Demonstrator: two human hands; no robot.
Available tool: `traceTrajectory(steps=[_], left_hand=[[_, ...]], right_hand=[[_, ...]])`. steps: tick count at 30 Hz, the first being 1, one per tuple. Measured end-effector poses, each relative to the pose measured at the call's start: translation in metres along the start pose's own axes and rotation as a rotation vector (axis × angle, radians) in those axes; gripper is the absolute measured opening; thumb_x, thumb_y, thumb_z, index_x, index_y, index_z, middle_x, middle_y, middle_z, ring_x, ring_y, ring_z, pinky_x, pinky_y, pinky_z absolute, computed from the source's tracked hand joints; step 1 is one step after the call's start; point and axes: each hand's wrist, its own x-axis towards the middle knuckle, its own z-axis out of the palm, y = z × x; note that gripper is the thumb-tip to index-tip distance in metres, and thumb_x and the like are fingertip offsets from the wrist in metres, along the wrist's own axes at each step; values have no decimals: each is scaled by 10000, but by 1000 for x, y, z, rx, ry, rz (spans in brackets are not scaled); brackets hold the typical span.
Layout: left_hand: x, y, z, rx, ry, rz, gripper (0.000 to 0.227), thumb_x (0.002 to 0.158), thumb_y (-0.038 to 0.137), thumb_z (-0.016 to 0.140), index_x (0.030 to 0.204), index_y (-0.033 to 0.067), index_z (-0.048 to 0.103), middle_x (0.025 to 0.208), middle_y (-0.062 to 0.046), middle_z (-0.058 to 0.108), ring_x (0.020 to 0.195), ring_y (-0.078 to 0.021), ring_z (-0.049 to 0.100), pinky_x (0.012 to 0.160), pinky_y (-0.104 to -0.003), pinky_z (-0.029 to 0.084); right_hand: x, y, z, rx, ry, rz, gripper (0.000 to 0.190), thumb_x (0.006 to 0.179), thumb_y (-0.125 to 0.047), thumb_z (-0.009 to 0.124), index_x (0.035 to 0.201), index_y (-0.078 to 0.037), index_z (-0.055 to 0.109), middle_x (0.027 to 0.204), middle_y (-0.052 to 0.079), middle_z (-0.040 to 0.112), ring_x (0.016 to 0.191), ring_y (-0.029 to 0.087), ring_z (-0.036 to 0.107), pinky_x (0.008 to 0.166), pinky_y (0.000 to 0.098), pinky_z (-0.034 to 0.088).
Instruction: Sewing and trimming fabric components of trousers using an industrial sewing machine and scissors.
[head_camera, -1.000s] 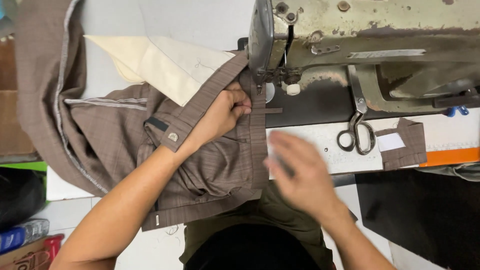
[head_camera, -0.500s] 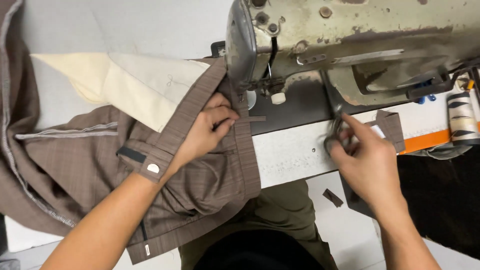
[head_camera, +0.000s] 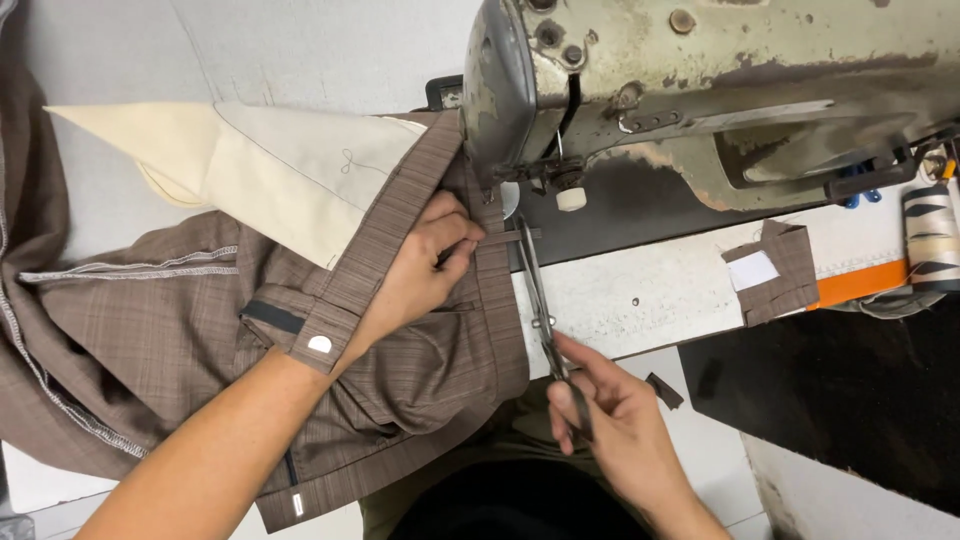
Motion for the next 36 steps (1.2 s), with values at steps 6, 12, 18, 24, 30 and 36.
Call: traceTrajectory(steps=[6,12,18,24,30,36], left_hand=[[0,1,0,5,2,-9,102,957,19,612,934,21,711,980,-47,591,863,-219,604,841,-336,463],[-2,1,1,20,10,-16,101,954,29,605,955,39,706,983,-37,579,874,-215,588,849,-338,454],[1,1,-3,36,-10,-24,108,934,55,621,999,55,707,990,-30,569,902,-228,596,862,-342,443],[2,13,-6,-227,44,-135,167,922,2,646,1076,22,706,961,-125,621,982,-347,678,891,-431,529],[7,31,-17,-197,23,-177,157,926,-23,626,1072,-11,682,985,-194,634,1014,-398,679,895,-481,523],[1,14,-3,-214,31,-192,146,939,9,625,1064,15,701,961,-187,642,997,-397,681,893,-467,530]], right_hand=[[-1,-6,11,-28,65,-15,623,894,-201,696,1489,-70,566,524,87,572,449,148,502,462,272,490],[10,-7,-28,-231,170,-98,595,868,-89,726,1448,-84,596,546,53,685,402,112,541,398,243,517],[40,-62,-73,-1202,232,-419,535,873,-24,722,1377,109,602,1081,220,698,793,359,732,946,460,635],[86,-65,-41,-1210,235,-805,322,856,-44,672,1136,-120,811,1042,103,700,1030,354,679,933,434,545],[132,-46,0,-981,196,-1075,236,940,-259,753,1126,-125,810,963,79,658,949,311,659,871,399,526],[107,-39,-37,-945,170,-1031,298,905,-255,774,1174,-128,777,715,32,582,746,290,619,770,397,509]])
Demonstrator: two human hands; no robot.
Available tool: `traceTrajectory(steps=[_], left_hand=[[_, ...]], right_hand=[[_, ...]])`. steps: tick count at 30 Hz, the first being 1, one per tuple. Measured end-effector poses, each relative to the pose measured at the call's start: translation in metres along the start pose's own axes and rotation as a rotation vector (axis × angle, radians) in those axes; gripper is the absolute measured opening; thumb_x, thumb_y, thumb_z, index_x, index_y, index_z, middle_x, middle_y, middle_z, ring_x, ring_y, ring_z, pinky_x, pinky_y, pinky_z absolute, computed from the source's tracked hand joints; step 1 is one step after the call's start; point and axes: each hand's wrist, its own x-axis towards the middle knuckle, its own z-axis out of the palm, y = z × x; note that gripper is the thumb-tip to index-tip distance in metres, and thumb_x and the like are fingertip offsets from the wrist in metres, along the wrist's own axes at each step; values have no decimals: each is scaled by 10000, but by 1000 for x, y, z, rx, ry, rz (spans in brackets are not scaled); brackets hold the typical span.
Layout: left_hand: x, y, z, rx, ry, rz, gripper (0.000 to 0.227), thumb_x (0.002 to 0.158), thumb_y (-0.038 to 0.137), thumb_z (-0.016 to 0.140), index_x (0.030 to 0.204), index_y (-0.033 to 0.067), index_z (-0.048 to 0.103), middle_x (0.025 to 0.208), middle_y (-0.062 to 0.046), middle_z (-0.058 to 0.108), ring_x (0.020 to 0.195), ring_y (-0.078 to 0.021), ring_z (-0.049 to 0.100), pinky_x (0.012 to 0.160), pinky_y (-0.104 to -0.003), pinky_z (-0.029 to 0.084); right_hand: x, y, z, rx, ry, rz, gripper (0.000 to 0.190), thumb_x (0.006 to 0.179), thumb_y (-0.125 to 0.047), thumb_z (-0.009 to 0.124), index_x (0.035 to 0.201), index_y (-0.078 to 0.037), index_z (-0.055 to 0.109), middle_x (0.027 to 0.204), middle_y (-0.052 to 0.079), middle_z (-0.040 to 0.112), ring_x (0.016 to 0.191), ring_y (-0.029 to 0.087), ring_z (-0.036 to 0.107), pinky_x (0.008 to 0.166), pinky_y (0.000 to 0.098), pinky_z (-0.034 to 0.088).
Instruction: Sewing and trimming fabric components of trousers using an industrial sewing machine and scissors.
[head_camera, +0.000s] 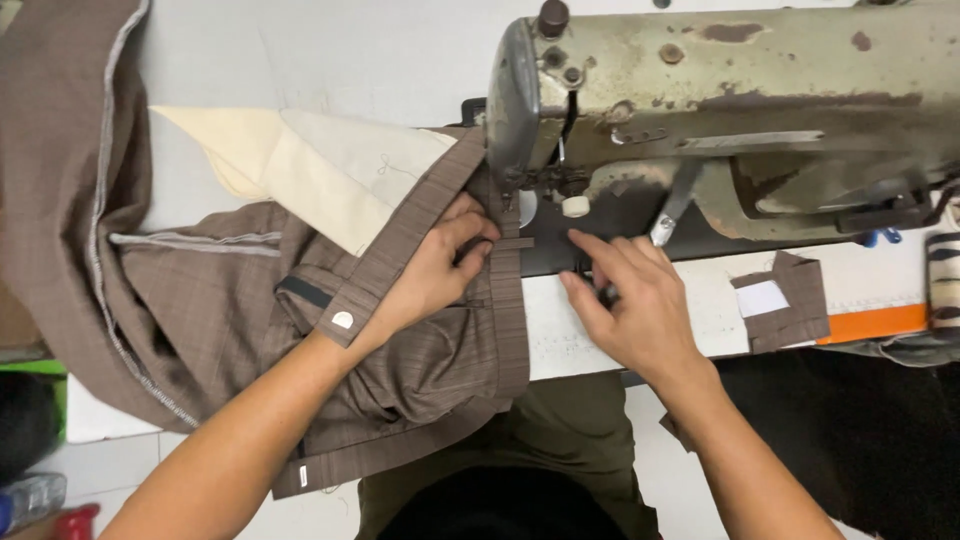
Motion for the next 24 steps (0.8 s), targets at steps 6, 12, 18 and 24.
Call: traceTrajectory(steps=[6,12,18,24], left_hand=[[-1,-5,2,0,5,24,146,936,-4,630,1058,17,708,982,-167,619,1004,-379,669,897,-459,526],[0,5,-3,14,-11,51,149,937,-13,614,1062,-2,694,998,-186,621,994,-395,667,900,-475,522],[1,7,1,-7,20,114,166,918,-61,594,1070,-53,659,1036,-235,573,1027,-462,628,936,-531,494],[8,-10,13,-74,15,71,117,878,12,728,994,-3,724,873,-125,586,896,-317,658,859,-442,518]], right_hand=[[-26,42,-20,-377,116,18,116,894,-104,791,1005,-138,802,939,64,627,889,311,629,834,427,494],[27,-23,12,225,-17,195,215,914,-106,725,1104,-19,774,883,179,706,774,370,672,710,446,533],[41,-29,23,182,-187,358,137,890,-136,726,991,-85,802,754,111,674,683,315,665,655,452,528],[41,-32,29,328,-92,423,116,924,-73,704,996,-70,795,727,117,699,693,264,687,627,363,542]])
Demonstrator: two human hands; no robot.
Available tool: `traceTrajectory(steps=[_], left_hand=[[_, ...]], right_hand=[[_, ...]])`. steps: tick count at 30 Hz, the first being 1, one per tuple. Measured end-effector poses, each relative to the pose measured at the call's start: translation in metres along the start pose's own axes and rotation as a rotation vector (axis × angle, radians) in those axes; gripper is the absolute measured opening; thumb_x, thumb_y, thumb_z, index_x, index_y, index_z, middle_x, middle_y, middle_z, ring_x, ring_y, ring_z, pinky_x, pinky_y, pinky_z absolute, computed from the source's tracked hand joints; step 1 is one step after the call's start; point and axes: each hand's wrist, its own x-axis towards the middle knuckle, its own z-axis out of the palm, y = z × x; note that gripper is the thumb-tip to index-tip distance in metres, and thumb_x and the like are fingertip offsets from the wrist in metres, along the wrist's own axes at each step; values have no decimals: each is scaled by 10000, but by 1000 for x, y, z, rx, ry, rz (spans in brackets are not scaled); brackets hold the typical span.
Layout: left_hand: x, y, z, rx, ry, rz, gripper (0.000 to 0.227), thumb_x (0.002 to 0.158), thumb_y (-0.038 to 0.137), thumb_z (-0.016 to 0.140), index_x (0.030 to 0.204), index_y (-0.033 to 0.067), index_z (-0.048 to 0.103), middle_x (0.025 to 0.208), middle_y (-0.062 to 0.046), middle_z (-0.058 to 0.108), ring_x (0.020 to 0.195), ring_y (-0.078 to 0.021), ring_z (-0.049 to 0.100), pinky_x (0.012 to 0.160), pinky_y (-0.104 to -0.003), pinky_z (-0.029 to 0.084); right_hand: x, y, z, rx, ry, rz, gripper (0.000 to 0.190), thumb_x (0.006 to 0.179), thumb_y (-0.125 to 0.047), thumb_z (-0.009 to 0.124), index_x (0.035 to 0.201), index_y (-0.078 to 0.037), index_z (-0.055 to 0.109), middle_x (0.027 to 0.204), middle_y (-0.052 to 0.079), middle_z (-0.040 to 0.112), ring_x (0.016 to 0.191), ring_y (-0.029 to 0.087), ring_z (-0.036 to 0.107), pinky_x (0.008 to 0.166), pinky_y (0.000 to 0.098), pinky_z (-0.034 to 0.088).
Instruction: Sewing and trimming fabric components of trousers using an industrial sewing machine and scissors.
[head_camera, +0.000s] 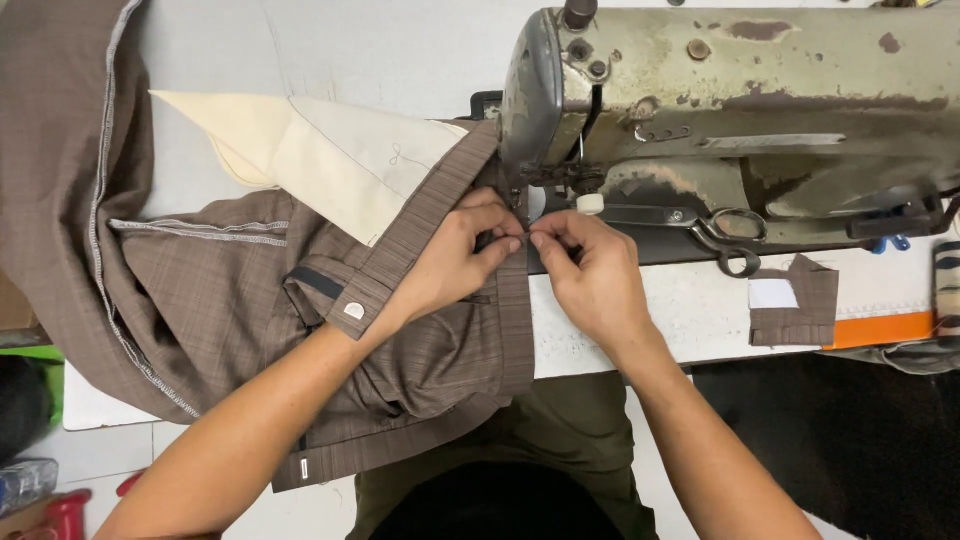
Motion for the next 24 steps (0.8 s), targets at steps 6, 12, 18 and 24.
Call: traceTrajectory(steps=[6,12,18,24], left_hand=[[1,-1,-2,-49,-5,-32,88,895,17,712,979,-4,730,845,-101,597,876,-276,656,839,-419,520],[3,9,-5,-55,2,-40,96,924,6,680,1003,-18,729,854,-118,605,896,-280,654,863,-425,516],[0,-2,-2,-34,10,-87,160,902,23,713,1060,15,735,860,-107,627,928,-287,666,877,-436,514],[5,17,-8,11,10,-57,70,924,30,703,981,-4,723,856,-133,599,920,-312,653,870,-427,513]], right_hand=[[-5,6,13,41,170,-90,48,904,-39,774,951,-41,778,699,92,707,621,202,657,570,314,527],[-6,-1,14,53,145,-239,80,878,-11,770,951,-36,790,826,117,736,638,219,639,570,337,521],[-6,2,14,56,135,-207,58,863,-20,783,920,-21,795,740,107,694,578,199,580,534,335,491],[-4,-3,11,46,101,-195,91,877,-9,749,938,-39,810,733,123,688,563,227,591,534,340,483]])
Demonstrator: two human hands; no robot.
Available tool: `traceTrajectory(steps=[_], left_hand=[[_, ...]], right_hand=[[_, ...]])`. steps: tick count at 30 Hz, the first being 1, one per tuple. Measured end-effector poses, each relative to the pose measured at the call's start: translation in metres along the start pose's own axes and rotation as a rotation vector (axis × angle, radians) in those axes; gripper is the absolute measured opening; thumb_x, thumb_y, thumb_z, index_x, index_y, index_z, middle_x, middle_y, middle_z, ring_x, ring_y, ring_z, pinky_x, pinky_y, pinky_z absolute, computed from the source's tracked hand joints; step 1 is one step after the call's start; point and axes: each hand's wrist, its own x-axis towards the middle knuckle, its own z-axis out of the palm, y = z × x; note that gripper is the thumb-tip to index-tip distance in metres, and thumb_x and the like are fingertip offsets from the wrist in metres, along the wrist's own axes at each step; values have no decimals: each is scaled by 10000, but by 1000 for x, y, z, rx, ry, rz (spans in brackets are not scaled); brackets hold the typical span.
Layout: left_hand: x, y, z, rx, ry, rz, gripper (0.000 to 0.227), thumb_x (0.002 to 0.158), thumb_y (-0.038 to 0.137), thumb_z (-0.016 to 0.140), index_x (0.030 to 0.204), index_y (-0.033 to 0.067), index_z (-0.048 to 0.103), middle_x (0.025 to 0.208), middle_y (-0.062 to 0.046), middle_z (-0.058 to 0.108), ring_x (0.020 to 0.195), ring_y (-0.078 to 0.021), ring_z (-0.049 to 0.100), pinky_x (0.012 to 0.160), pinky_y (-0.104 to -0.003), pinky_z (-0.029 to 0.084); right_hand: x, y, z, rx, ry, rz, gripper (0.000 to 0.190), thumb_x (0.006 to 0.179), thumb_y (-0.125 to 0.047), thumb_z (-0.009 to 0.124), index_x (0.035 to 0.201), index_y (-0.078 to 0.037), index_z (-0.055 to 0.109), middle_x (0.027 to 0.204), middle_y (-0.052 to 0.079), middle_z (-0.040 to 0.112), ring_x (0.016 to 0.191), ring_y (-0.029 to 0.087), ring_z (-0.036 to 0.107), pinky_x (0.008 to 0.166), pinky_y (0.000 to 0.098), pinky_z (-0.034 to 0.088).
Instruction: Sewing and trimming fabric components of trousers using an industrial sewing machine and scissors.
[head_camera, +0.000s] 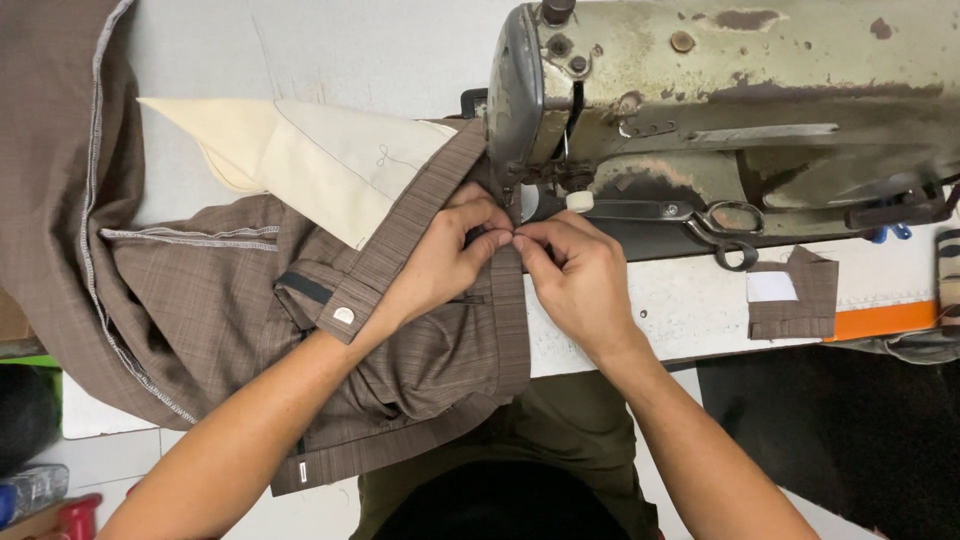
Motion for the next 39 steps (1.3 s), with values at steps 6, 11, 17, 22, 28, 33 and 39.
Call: traceTrajectory(steps=[6,11,17,22,28,33,39], left_hand=[[6,-18,8,78,-37,-43,59,873,50,701,888,-6,712,851,-114,577,891,-322,630,850,-424,502],[10,-18,8,121,-43,-57,79,833,32,732,885,-23,710,860,-161,601,885,-377,640,861,-455,501],[3,-32,-21,8,40,-134,132,943,59,648,1060,47,709,870,-86,584,906,-233,599,874,-384,478],[-12,-35,-11,-189,89,-198,155,960,127,677,1111,96,686,873,-9,566,940,-162,555,887,-333,449],[-3,3,-23,178,-16,-126,172,977,166,655,1111,59,669,961,-179,672,971,-320,664,926,-484,493],[-2,-1,-8,98,-7,111,118,977,12,576,1045,47,667,1062,-162,573,1015,-410,606,953,-485,493],[-1,-1,-12,23,-27,193,184,981,-12,508,1059,12,673,1045,-133,529,964,-350,599,938,-439,494]], right_hand=[[4,21,-13,-6,-46,7,185,871,6,737,1040,-31,801,750,123,659,597,239,570,591,379,498],[3,16,-7,-151,-88,-97,150,865,-84,783,1013,-105,802,873,89,713,650,266,644,616,405,530],[0,31,-2,-170,-49,-152,98,891,-136,788,979,-168,815,937,45,730,640,249,648,605,370,539],[1,33,-3,-140,-51,-155,124,882,-107,798,987,-167,829,927,49,739,608,224,620,591,348,537],[7,34,-9,-137,-113,-206,112,871,-90,798,976,-122,818,869,63,727,591,218,622,575,340,538],[10,32,-4,-248,-103,-288,108,863,-134,816,966,-109,800,856,64,714,583,214,642,547,352,549],[13,31,-4,-261,-76,-394,78,867,-102,811,932,-72,782,855,76,707,581,229,659,514,352,552]])
